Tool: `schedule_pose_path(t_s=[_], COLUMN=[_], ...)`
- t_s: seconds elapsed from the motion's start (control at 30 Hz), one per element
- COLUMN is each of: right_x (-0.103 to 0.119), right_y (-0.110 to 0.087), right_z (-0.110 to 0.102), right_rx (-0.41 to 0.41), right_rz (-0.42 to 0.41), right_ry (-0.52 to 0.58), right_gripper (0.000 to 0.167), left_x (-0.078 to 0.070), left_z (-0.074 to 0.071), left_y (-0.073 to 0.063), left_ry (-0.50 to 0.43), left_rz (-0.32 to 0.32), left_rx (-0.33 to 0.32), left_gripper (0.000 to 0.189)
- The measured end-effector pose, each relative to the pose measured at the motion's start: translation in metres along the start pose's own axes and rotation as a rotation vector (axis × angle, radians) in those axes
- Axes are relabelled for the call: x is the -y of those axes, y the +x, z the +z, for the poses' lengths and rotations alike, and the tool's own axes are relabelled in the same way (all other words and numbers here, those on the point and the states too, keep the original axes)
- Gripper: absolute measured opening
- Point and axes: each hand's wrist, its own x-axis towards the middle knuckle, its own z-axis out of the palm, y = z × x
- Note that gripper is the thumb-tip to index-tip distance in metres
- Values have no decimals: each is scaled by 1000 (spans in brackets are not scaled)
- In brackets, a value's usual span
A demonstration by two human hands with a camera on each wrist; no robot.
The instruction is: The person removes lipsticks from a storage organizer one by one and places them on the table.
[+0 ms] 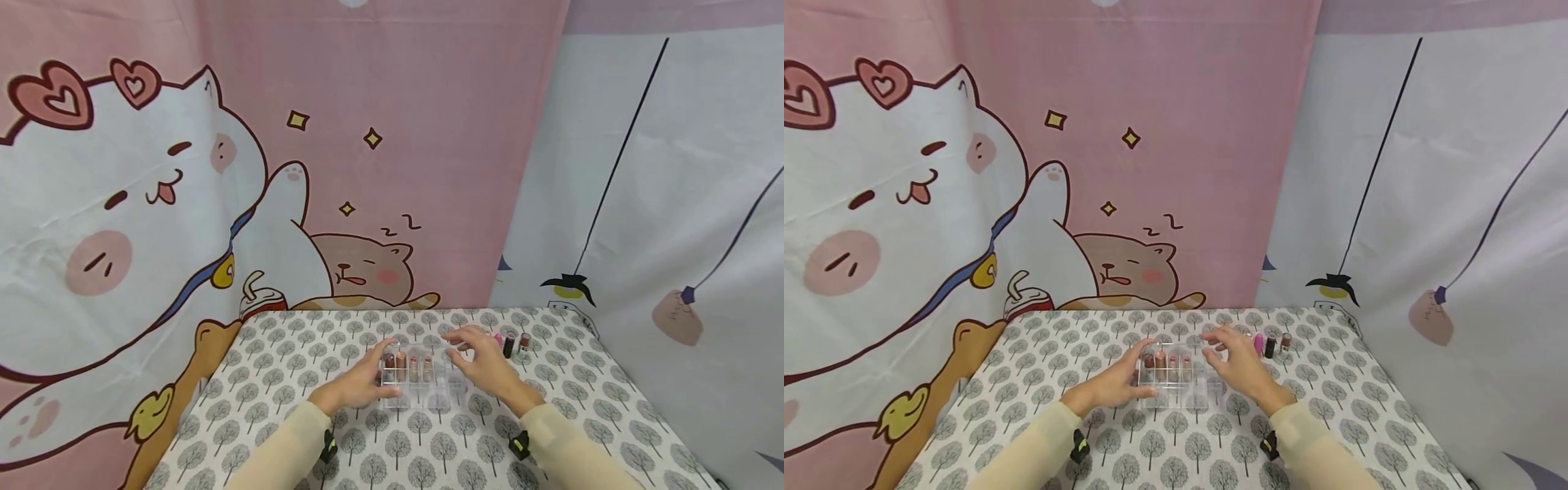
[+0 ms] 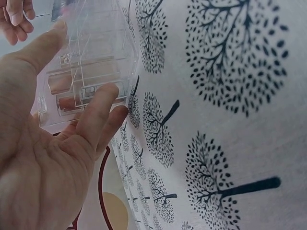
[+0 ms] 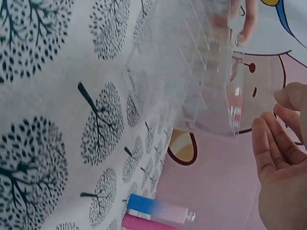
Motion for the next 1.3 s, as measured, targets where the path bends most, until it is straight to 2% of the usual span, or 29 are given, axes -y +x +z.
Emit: schedule_pose_path(t_s=[0.13, 0.43, 0.67, 0.8, 1.03, 1.3], right_x=[4, 12, 14, 15, 16, 19], right_y=[-3, 1, 5, 7, 12, 11], right_z=[8, 23, 29, 33, 44, 51], right_rx=[29, 103, 130, 129, 113, 114], right_rz=[7, 85, 207, 264, 262, 323], right_ry=[6, 37, 19, -8, -26, -38], right_gripper=[32, 31, 32, 30, 23, 23], left_x=[0, -1, -3, -3, -6, -5], left_z=[0, 0, -1, -1, -3, 0], left_y=[0, -1, 1, 1, 1, 1], left_ry=[1, -11, -21, -31, -22, -22], left_rz=[-5, -4, 30, 29, 21, 14], left_rx=[2, 3, -12, -13, -23, -19], left_gripper=[110, 110, 111, 111, 111, 111])
